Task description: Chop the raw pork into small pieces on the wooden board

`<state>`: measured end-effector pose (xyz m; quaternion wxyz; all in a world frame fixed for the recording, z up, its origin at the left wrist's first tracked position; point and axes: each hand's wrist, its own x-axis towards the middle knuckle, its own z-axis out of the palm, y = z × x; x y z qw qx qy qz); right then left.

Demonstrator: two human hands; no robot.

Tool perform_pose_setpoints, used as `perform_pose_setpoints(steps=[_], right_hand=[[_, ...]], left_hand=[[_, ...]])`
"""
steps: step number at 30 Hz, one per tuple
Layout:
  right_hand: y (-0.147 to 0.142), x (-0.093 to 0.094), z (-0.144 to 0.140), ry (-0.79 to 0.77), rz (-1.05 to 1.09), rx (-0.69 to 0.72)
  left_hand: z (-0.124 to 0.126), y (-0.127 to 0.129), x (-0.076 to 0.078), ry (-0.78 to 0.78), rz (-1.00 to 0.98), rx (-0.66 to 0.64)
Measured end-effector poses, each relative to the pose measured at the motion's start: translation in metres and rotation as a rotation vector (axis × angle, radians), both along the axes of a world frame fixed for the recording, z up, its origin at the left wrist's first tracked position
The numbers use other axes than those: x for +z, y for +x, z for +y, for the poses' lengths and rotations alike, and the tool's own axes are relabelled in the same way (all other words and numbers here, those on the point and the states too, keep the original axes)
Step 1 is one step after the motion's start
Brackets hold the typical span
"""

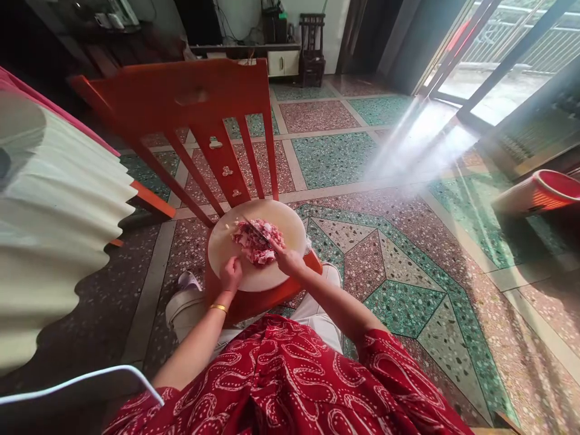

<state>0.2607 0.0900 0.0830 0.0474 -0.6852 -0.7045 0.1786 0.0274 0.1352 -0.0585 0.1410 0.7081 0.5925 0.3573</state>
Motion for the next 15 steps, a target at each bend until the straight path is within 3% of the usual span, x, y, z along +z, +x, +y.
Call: perform_pose_setpoints(steps=[2, 6, 8, 13, 15], right_hand=[[0.004, 0.003, 0.002, -0.042, -0.012, 0.011], [0.011, 0.023, 0.002, 0.186, 0.043, -0.022], [0.012, 0.022, 0.001, 0.246, 0.051, -0.064], [0.009, 0.001, 0.002, 0.02, -0.006, -0.077], [0.011, 0.007, 0.003, 0.06, 0.037, -0.087]], left_hand=[[0.0, 0.0, 0.001, -0.005, 0.002, 0.003], [0.001, 0.0, 0.002, 0.034, 0.018, -0.001], [0.002, 0.0, 0.003, 0.05, 0.021, -0.006], [0.001, 0.001, 0.006, 0.065, 0.012, -0.038], [0.001, 0.001, 0.007, 0.067, 0.003, -0.037]])
